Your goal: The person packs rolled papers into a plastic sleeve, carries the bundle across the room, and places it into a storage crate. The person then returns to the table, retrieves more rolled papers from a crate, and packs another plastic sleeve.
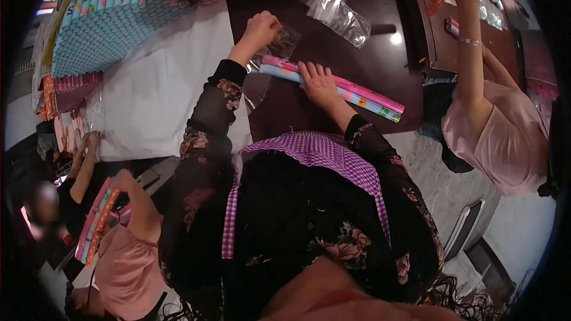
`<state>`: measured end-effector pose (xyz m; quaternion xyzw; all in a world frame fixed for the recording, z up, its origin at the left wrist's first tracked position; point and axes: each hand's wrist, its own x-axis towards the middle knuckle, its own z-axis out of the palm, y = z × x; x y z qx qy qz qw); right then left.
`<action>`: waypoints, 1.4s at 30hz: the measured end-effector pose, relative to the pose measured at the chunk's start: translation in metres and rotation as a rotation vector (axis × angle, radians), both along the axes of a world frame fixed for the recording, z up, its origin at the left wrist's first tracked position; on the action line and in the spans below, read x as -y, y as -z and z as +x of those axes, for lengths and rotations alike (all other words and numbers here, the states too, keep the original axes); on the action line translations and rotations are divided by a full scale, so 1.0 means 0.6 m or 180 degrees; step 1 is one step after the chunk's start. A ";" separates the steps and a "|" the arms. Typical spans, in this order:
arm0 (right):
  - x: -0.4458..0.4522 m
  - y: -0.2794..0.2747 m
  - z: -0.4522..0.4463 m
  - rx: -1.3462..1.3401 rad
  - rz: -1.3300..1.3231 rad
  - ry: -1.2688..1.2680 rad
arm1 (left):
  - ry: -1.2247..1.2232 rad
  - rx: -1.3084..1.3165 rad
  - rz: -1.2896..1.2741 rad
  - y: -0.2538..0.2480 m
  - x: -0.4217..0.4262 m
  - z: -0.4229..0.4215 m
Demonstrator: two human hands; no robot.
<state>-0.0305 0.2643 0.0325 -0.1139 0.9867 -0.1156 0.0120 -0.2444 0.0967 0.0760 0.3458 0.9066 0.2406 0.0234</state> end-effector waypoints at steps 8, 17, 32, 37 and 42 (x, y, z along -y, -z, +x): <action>0.001 0.001 0.003 -0.0227 0.0041 0.0005 | -0.0664 0.1002 0.0757 -0.119 0.067 0.058; 0.003 -0.009 0.006 -0.0258 0.0049 -0.0030 | -0.1241 0.1110 0.1412 -0.187 0.210 0.033; 0.000 0.014 0.008 -0.0651 0.0070 -0.0125 | -0.1589 -0.1768 0.1822 -0.616 0.406 0.031; 0.000 0.005 0.008 -0.0418 0.0062 -0.0085 | -0.0681 -0.1538 0.2302 -0.637 0.316 0.097; -0.001 -0.005 0.013 -0.0465 -0.0013 -0.0026 | -0.0641 -0.2028 0.0559 -0.381 0.234 0.126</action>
